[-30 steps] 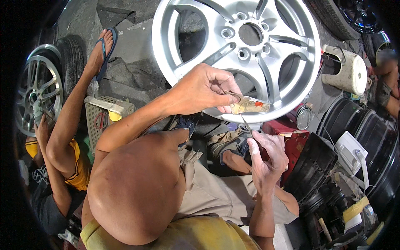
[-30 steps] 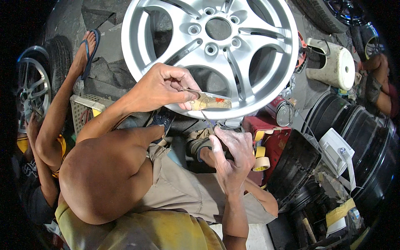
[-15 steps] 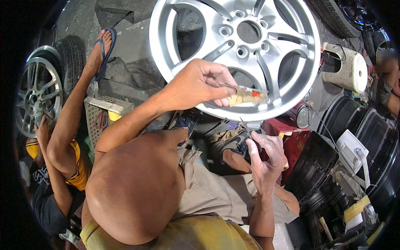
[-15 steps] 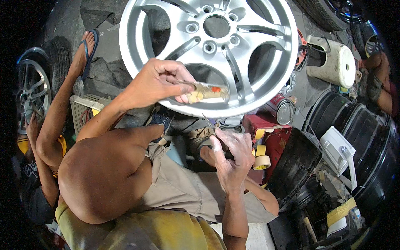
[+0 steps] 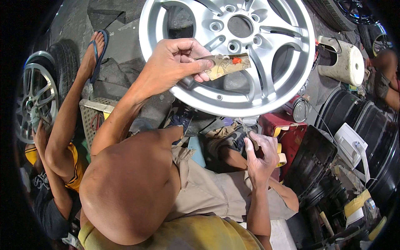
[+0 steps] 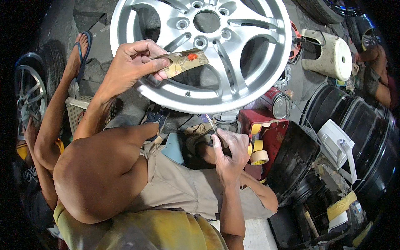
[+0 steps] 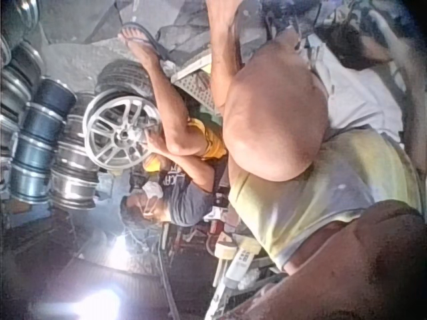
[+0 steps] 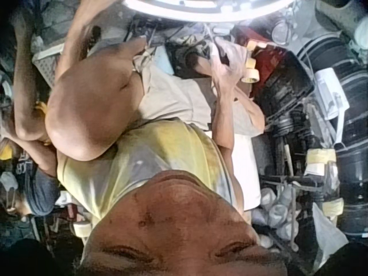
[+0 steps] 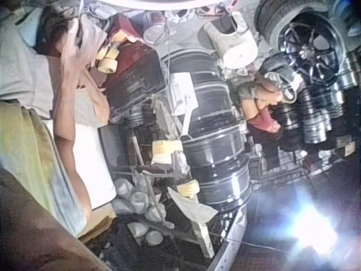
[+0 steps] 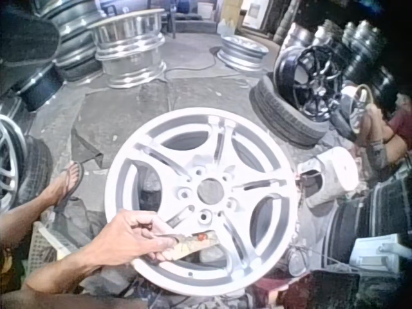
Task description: The person is repairing a silver alloy wheel rim by applying a red substance from a small packet using a small tool. They are sitting on the floor in a workshop environment surrounded by other wheels and tires.
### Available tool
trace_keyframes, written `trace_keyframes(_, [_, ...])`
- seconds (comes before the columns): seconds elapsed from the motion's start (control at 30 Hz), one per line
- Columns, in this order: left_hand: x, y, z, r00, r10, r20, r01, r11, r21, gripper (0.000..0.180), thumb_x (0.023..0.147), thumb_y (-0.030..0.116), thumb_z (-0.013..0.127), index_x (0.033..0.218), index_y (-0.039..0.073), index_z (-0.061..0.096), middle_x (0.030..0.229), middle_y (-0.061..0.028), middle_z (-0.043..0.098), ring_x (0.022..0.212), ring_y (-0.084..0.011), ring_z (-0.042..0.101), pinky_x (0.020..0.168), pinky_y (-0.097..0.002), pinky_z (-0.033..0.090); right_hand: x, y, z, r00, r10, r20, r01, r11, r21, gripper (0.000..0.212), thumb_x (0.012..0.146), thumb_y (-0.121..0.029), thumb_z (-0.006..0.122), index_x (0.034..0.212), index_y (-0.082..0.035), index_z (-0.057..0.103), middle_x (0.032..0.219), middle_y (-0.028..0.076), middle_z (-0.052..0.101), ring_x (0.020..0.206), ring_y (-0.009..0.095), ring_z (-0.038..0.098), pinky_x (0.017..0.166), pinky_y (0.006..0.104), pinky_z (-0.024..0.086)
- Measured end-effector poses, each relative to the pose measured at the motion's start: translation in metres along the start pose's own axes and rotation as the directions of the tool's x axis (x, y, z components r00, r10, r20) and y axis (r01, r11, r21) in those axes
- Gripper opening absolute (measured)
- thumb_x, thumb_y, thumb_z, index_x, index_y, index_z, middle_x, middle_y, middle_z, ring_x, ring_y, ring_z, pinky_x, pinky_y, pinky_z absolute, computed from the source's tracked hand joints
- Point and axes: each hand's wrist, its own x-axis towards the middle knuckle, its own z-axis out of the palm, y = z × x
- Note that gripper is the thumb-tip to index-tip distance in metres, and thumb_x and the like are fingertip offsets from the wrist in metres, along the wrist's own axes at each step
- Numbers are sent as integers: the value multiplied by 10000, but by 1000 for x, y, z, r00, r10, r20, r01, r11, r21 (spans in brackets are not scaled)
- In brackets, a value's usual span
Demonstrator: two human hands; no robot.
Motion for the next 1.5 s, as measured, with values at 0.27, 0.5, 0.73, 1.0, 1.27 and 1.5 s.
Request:
trace_keyframes(0.27, [0, 4, -1, 1000, -12, 11, 12, 1000, 14, 147, 945, 17, 712, 1074, -52, 712, 857, -116, 739, 751, -117, 729, 684, -216, 606, 1, 0, 2, 1000, 14, 5, -14, 1000, -20, 249, 772, 14, 833, 1005, -31, 757, 952, 90, 742, 871, 249, 634, 796, 359, 493])
trace_keyframes(0.5, [1, 3, -1, 1000, 6, 11, -6, 1000, 11, 141, 947, 15, 707, 1073, -49, 712, 861, -123, 741, 753, -120, 733, 674, -212, 610, 1, 5, 3, 1000, -2, 6, 2, 1000, -28, 256, 767, 5, 840, 1007, -37, 761, 954, 84, 744, 874, 247, 640, 804, 357, 493])
trace_keyframes(0.73, [1, 2, 0, 1000, 23, 17, -22, 999, -29, 134, 945, 13, 708, 1061, -53, 713, 874, -126, 741, 755, -120, 735, 669, -209, 608, 1, 2, 0, 1000, 15, 10, -15, 999, -34, 262, 766, 7, 841, 1010, -44, 758, 970, 82, 748, 886, 247, 639, 817, 362, 494])
trace_keyframes(1.0, [1, 2, 0, 1000, 30, 11, -29, 1000, -2, 133, 943, 22, 714, 1056, -47, 717, 857, -117, 742, 746, -118, 734, 672, -207, 607, 1, 3, 0, 1000, -4, 15, 5, 998, -62, 274, 768, 12, 833, 1023, -49, 752, 993, 79, 744, 896, 256, 634, 835, 367, 490])
trace_keyframes(1.27, [0, 3, -3, 998, 54, 8, -54, 998, 9, 129, 951, 32, 711, 1053, -48, 714, 855, -102, 738, 748, -106, 728, 679, -203, 600, 2, -1, -1, 999, 16, 35, -14, 999, -49, 271, 772, 13, 826, 1025, -50, 749, 996, 81, 745, 905, 257, 635, 838, 366, 491])
trace_keyframes(1.5, [6, -2, -22, 992, 97, -75, -102, 993, -64, 140, 958, 50, 719, 1060, -45, 707, 905, -102, 733, 783, -116, 725, 704, -222, 600, 4, -13, 5, 996, 8, 94, -6, 1000, -24, 268, 774, 26, 812, 1024, -46, 748, 994, 89, 742, 905, 257, 638, 825, 362, 500])
